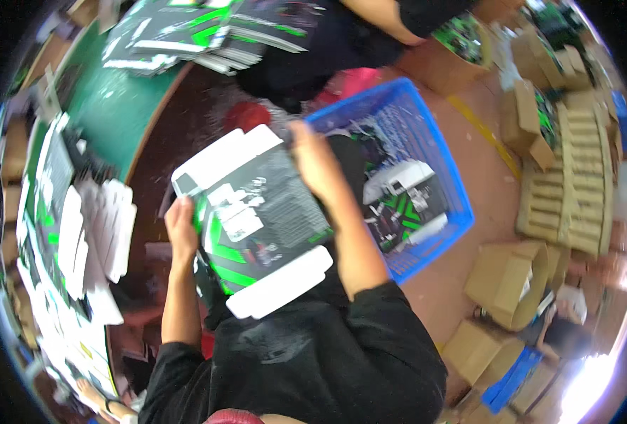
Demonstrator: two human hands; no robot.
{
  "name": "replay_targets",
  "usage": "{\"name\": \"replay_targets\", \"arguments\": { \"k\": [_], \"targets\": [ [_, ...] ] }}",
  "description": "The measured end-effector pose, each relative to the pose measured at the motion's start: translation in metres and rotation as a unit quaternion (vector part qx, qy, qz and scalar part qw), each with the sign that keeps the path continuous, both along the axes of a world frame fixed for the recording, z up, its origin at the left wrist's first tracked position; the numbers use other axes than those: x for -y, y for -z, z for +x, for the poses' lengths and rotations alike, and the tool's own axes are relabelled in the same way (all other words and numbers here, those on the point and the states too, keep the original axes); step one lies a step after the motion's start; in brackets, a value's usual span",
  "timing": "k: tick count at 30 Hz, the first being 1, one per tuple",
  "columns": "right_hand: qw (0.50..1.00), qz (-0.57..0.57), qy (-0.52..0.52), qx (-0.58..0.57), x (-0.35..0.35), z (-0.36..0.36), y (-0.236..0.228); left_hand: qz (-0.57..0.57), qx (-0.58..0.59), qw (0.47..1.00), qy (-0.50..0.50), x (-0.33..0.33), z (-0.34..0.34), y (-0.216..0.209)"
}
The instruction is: The person assembles cardboard packaging boxes by picking up flat box templates from the workbench and folding their tabs and panels into shape by hand.
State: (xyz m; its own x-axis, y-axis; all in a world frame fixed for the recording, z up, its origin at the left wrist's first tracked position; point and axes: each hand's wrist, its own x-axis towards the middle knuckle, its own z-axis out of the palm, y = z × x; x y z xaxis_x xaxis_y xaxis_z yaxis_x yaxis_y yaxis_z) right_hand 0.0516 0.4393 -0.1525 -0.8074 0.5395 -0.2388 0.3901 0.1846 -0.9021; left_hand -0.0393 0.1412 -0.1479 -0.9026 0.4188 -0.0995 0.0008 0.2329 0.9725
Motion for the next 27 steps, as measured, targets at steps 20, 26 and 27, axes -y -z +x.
{"name": "replay_targets", "arguments": {
  "k": [20,26,27],
  "targets": [
    [0.93,0.206,-0.141,-0.269,0.089,0.035,-0.109,-0.017,-0.05,0.985,0.161,-0.037,0.09,-0.078],
    [0.901,0.219,-0.038,-0.372,0.099,0.041,-0.129,0.229,0.184,0.955,0.039,-0.009,0.078,-0.081],
    [0.915,0.216,0.052,-0.338,0.092,0.051,-0.119,0.234,0.201,0.951,0.027,0.0,0.072,-0.075]
  ]
}}
